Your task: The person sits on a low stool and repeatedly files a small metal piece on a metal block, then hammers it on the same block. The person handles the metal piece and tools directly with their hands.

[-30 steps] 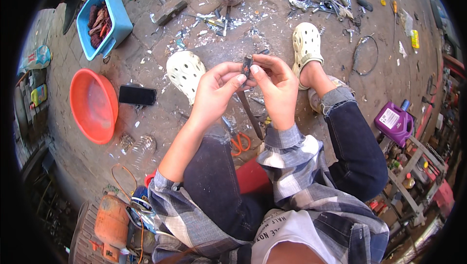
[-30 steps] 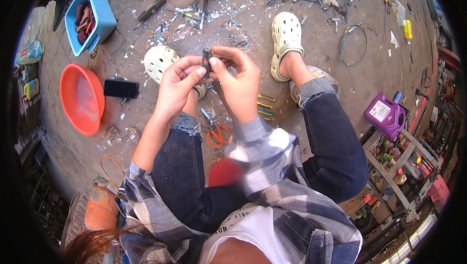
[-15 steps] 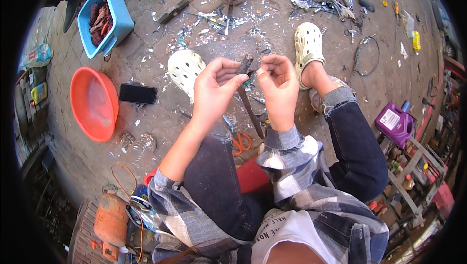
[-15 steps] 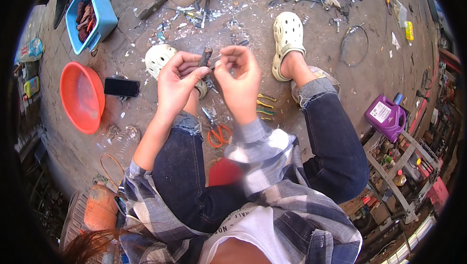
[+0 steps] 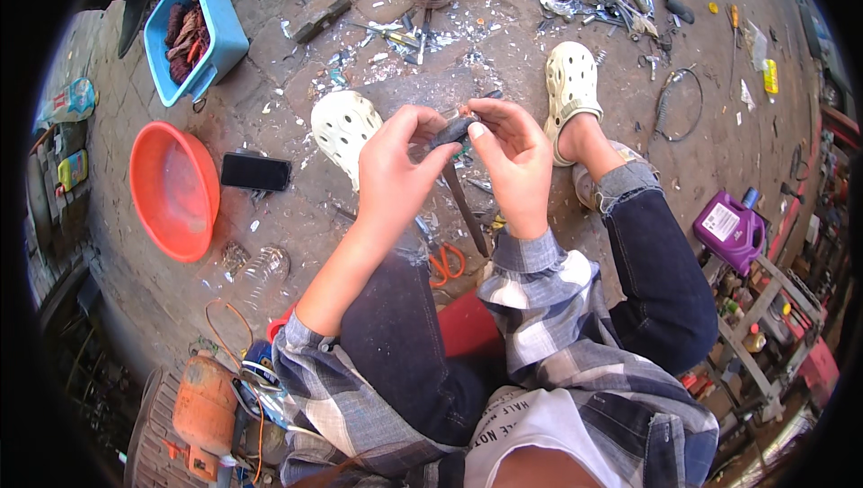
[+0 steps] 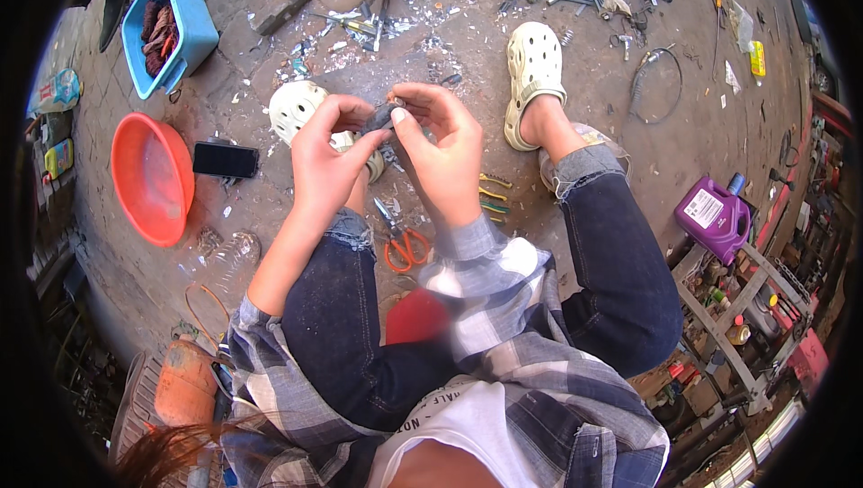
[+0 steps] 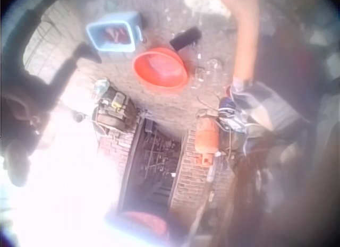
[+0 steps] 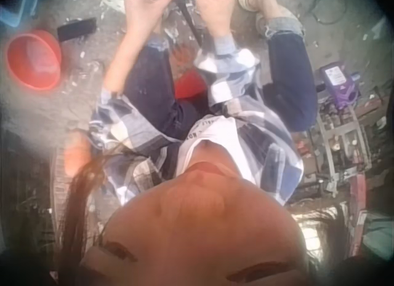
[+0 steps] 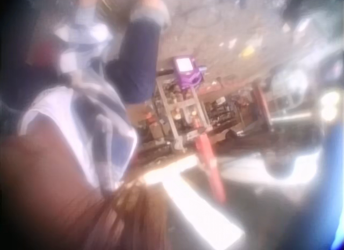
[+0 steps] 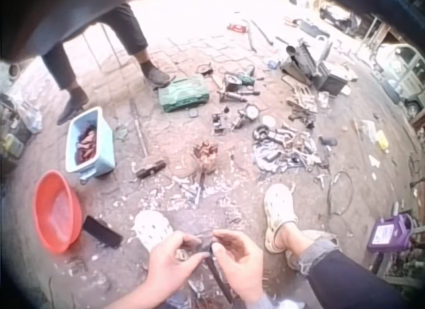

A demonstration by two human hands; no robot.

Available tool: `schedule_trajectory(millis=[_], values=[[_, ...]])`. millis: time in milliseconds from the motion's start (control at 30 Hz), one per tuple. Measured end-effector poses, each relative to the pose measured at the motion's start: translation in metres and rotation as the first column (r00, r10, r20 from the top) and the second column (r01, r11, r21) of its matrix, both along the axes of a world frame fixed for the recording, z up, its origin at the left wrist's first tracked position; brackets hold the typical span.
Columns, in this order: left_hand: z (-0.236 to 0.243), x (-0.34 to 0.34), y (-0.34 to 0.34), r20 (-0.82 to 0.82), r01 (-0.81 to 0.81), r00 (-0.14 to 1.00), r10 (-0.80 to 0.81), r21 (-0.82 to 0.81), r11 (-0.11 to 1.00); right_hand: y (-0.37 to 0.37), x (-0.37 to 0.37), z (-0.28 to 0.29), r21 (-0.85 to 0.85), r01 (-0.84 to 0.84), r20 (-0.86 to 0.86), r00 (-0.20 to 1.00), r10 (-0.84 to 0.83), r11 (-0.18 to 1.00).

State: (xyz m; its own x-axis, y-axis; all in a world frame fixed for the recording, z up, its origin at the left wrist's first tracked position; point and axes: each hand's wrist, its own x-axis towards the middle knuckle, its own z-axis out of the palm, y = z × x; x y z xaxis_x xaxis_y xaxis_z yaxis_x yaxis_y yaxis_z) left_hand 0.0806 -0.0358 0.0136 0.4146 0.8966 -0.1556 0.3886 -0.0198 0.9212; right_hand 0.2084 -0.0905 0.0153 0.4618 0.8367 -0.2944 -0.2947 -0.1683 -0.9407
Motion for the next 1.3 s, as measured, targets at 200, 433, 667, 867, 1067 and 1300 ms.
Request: schedule_trajectory(millis=[200,433,667,867,1067,1300], values=[[0.005,0.001,0.003,-0.03,0.018,0.999,-0.013,0.158,0.987,0.0,0.0,0.0,0.026,-0.027,-0.025,0.999,0.028,0.999],[0.003,0.002,0.003,0.052,0.028,0.998,-0.04,0.202,0.979,-0.002,0.002,-0.002,0.145,-0.027,-0.113,0.993,0.044,0.989],[0.003,-0.001,0.002,0.022,0.036,0.999,-0.041,0.222,0.974,-0.002,0.004,-0.003,0.131,-0.056,-0.125,0.989,0.073,0.99],[0.005,0.0,0.002,-0.034,0.108,0.994,-0.102,0.286,0.952,-0.003,0.006,-0.005,0.085,-0.051,-0.07,0.996,0.057,0.995],[0.005,0.0,0.0,-0.034,0.124,0.992,-0.119,0.256,0.959,-0.004,0.007,-0.009,0.052,0.091,-0.311,0.948,-0.071,0.994],[0.003,-0.001,0.001,-0.052,0.099,0.995,-0.089,0.244,0.965,-0.005,0.015,-0.013,0.057,-0.178,0.188,0.968,0.165,0.982]])
